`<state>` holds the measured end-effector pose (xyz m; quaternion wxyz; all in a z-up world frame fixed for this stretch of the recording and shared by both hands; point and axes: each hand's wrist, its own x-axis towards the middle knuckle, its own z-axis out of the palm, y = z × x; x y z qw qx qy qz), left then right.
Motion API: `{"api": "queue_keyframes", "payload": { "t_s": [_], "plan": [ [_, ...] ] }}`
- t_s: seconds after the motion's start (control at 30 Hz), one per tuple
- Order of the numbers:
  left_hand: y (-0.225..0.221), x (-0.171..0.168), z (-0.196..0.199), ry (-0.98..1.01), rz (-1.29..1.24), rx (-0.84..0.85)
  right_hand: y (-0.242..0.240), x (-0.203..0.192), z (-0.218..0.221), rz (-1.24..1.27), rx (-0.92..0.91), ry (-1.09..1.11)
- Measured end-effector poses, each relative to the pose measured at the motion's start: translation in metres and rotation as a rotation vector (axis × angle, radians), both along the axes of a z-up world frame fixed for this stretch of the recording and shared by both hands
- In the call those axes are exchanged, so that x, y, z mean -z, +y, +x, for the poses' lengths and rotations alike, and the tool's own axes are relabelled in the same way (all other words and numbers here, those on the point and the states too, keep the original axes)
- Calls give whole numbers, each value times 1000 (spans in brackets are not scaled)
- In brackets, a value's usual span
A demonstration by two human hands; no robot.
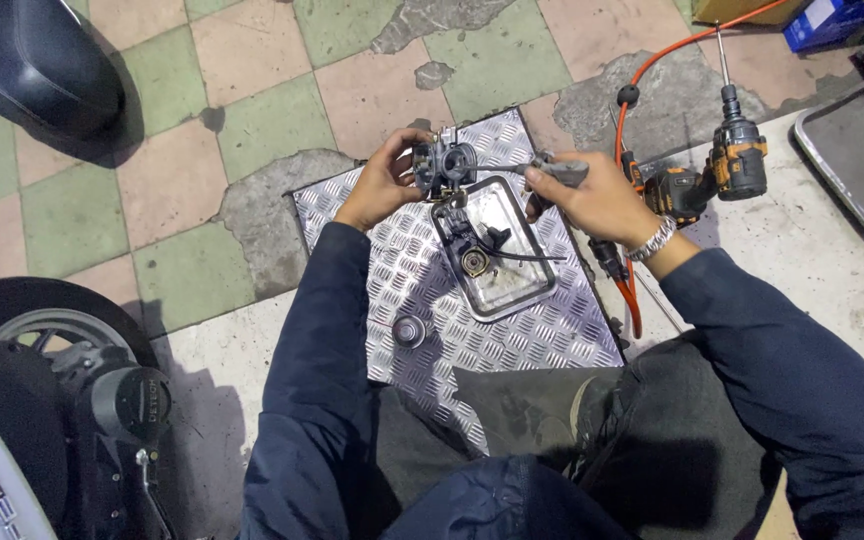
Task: Cleaning and disassembling a motorcycle carburetor using spray cleaner and a screwdriver
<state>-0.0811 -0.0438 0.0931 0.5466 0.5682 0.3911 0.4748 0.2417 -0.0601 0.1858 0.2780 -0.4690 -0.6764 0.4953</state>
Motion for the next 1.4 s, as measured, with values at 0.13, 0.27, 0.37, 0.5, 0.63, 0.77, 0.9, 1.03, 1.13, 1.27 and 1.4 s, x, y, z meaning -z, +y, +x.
{"api": "queue_keyframes", "payload": {
  "t_s": [0.13,0.27,0.37,0.5,0.63,0.77,0.9,1.03,1.13,1.27,1.4],
  "plan": [
    [-8,-25,7,73,61,40,-3,1,5,-8,57,40],
    [-8,-34,11,102,123,78,-4,0,2,-95,96,161],
    [-4,-35,12,121,144,88,-6,-8,9,-172,117,249],
    [-4,-37,11,129,157,88,-4,-8,11,-273,128,367],
    [-8,-41,15,132,159,87,1,-2,15,-321,130,442],
    [-6,-41,14,134,157,91,3,1,19,-360,120,463],
    [-12,-36,11,89,119,74,19,21,39,-440,35,462],
    [-12,-13,16,-52,36,11,8,-13,25,-438,66,568],
    [-17,-18,42,-155,13,13,16,15,-5,-379,192,505],
    [-13,-17,60,-227,42,14,20,25,-26,-379,190,648],
    [-22,-49,51,262,98,-54,43,61,-22,-236,177,636]
  ]
}}
